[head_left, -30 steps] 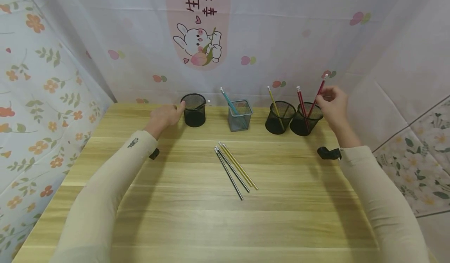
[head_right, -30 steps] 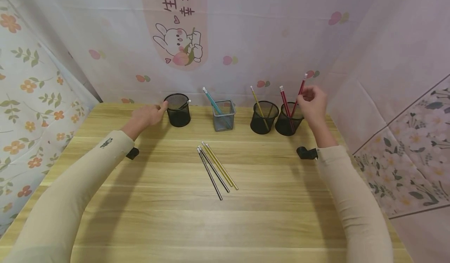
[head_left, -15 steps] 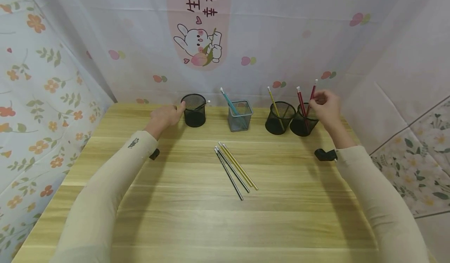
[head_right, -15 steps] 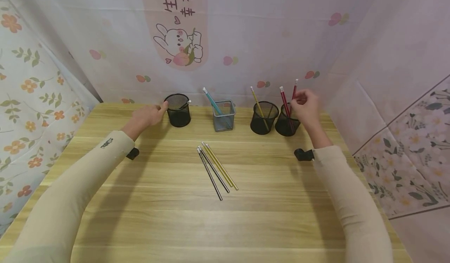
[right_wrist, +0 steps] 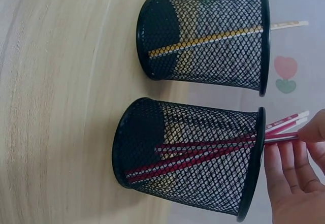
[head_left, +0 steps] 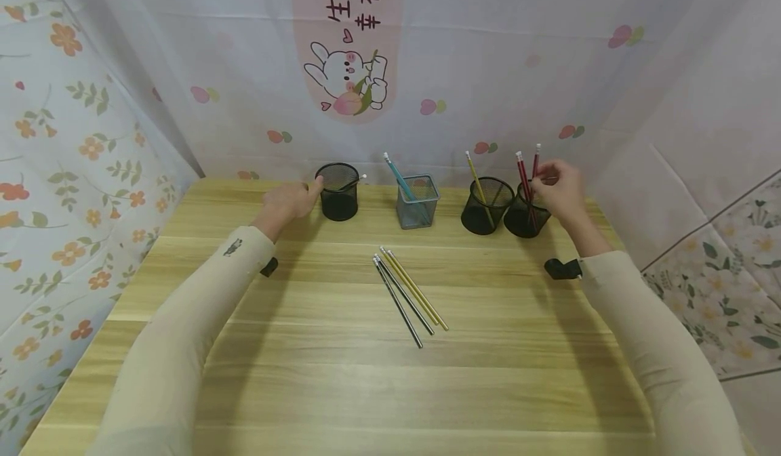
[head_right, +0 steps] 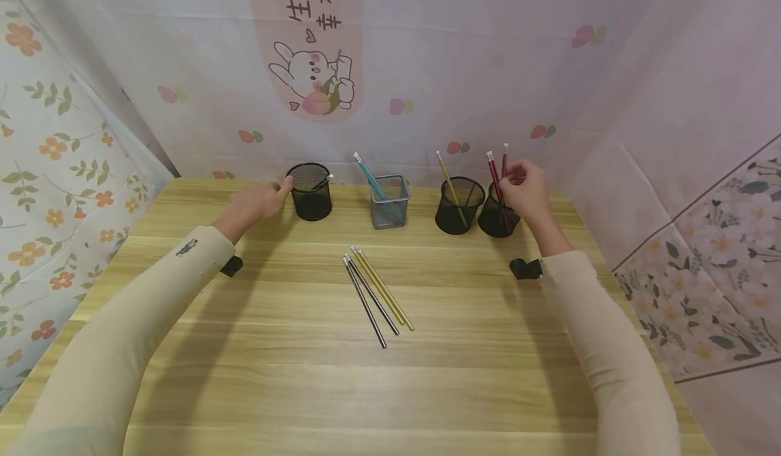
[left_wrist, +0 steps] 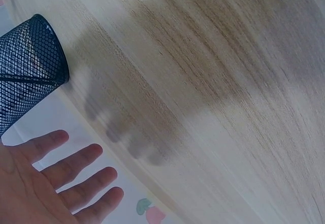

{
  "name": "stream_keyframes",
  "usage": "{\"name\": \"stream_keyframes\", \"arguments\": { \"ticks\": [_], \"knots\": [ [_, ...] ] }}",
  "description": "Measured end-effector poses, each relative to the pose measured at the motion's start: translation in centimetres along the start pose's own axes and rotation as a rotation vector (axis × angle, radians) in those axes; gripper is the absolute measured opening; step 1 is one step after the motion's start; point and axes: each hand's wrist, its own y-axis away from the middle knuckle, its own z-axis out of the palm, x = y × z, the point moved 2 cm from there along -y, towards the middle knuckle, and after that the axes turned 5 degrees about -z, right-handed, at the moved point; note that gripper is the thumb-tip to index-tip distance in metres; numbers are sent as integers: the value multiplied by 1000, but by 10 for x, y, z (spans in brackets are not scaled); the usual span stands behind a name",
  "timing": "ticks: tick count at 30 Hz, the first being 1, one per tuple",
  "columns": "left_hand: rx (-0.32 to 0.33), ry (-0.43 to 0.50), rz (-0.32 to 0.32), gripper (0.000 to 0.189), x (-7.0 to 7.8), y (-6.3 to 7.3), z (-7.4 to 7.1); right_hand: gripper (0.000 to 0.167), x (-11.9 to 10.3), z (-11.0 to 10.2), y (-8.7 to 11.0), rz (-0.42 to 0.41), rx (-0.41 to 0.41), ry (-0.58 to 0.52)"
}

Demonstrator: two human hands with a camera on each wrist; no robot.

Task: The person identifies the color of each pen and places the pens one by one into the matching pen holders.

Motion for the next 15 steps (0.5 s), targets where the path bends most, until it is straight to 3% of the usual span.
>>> {"name": "stream_keyframes", "arguments": {
  "ticks": [15],
  "knots": [
    [-9, 7, 0, 99, 1, -1, -1, 16, 5, 5, 0, 9, -131, 87]
  ]
}}
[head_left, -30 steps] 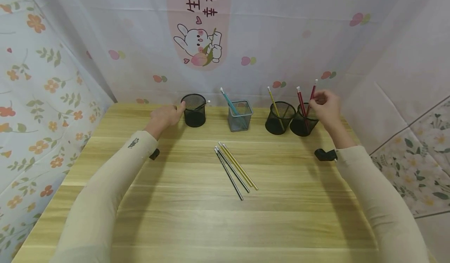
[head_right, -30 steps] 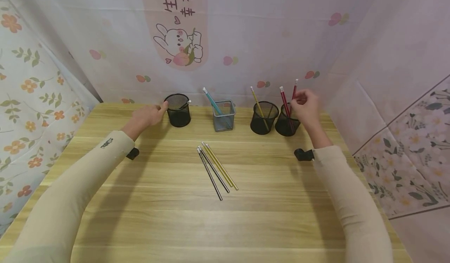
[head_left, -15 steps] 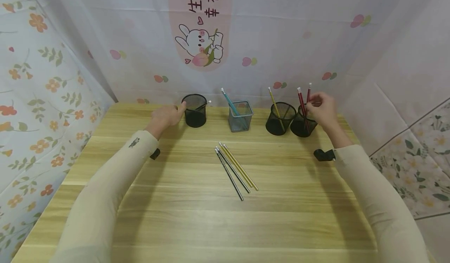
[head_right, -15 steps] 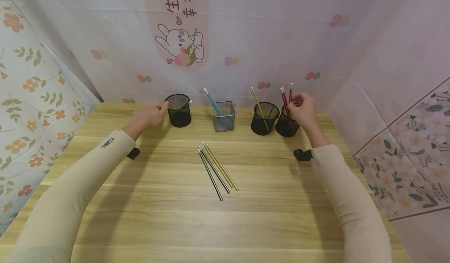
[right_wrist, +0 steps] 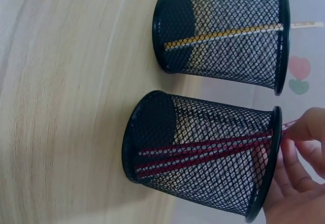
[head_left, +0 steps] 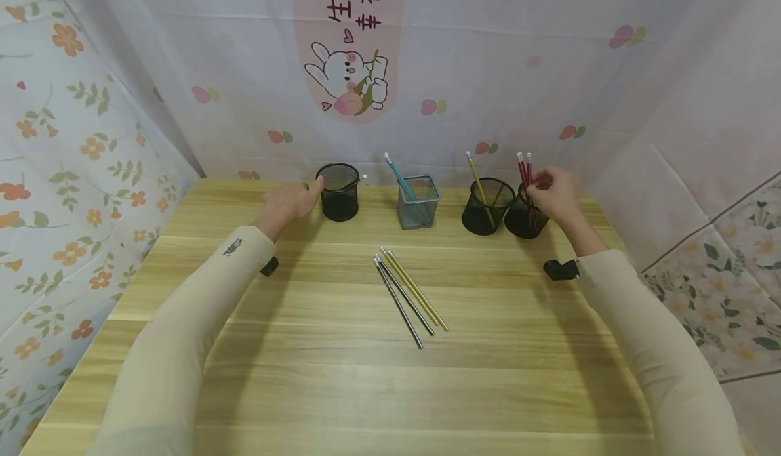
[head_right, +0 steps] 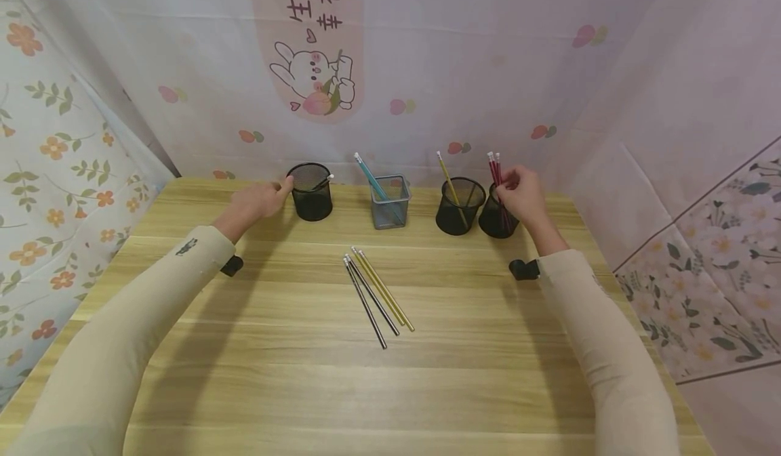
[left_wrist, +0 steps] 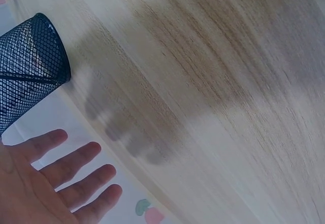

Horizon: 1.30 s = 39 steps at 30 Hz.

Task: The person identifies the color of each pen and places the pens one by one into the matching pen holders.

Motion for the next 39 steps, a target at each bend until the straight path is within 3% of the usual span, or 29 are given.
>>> {"name": "stream_keyframes", "arguments": {
  "ticks": [13, 23, 28, 34, 39],
  "knots": [
    [90, 83, 51, 85, 2, -4, -2, 16, -2, 4, -2, -16, -101, 39],
    [136, 134, 112, 68, 6, -5, -5, 17, -1, 6, 2, -14, -98, 16],
    [164, 182, 144, 59, 8, -7, -7, 20, -4, 2, 4, -42, -11, 8],
    [208, 199, 179, 49, 12, -4, -11, 17, -21, -6, 10, -163, 196, -12],
    [230, 201, 190, 39, 14, -2, -13, 15, -41, -14, 17, -246, 288, -21]
  ]
}}
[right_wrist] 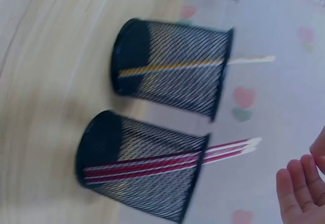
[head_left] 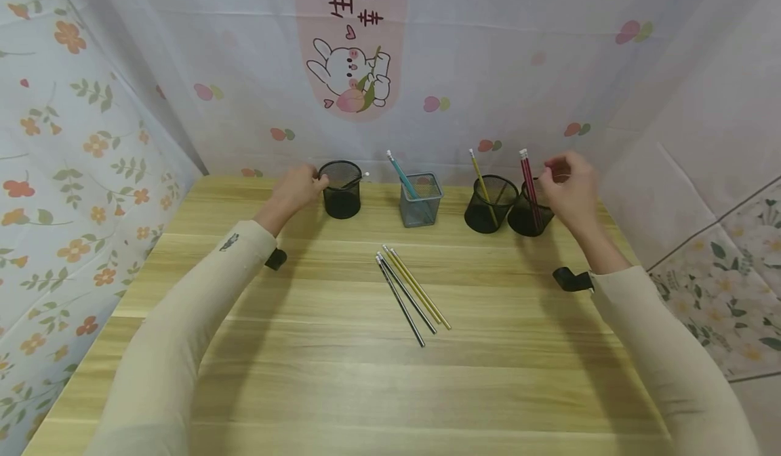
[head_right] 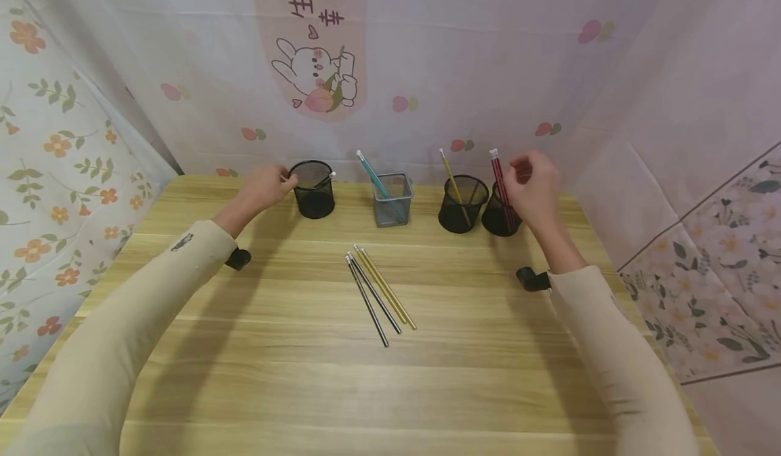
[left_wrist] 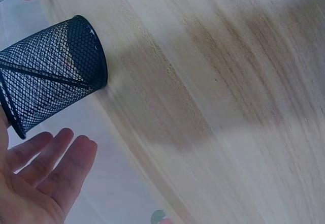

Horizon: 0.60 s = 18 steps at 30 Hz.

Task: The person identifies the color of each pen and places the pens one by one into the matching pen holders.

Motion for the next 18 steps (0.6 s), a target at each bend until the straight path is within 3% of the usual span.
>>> {"name": "stream_keyframes", "arguments": {
  "ticks": [10, 18],
  "knots": [
    [20, -5, 11, 41, 3, -2, -3, 10, -57, -5, 10, -182, 18, -48],
    [34, -47, 23, 41, 7, -2, -1, 10, -81, 23, 29, -272, -126, -131]
  ]
}}
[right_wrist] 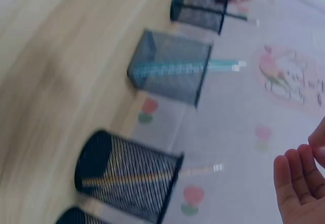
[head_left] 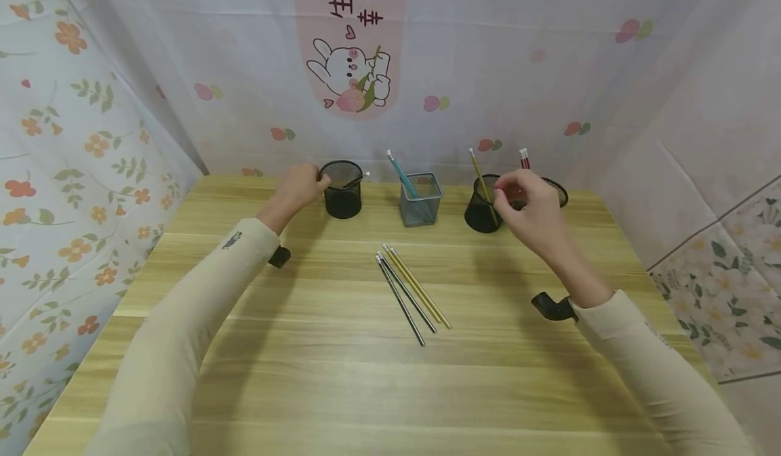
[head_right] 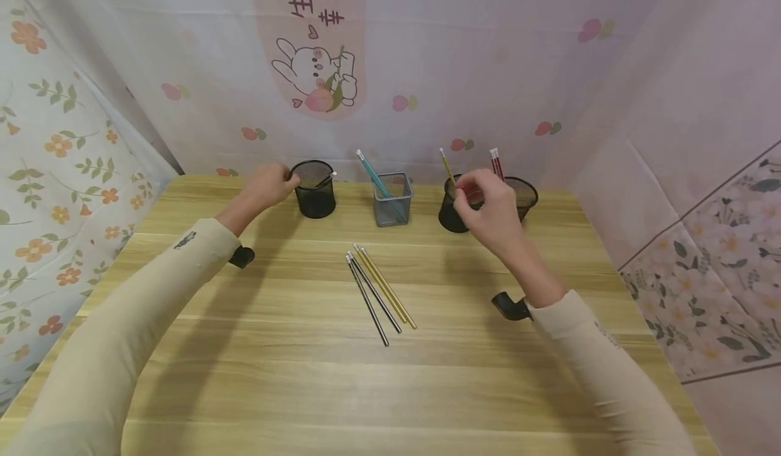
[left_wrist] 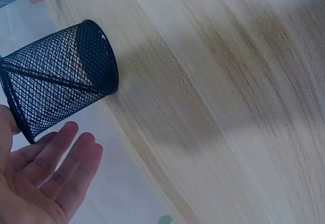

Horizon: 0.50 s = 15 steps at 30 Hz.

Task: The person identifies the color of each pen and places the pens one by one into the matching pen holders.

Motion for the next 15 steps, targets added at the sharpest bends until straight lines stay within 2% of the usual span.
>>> {"name": "stream_keyframes", "arguments": {
  "ticks": [7, 15],
  "knots": [
    [27, -17, -47, 44, 4, -1, 0, 11, -9, 29, 3, -40, -81, -83],
    [70, -28, -63, 40, 9, 0, 1, 10, -12, 47, 8, 0, -136, -118]
  ]
}}
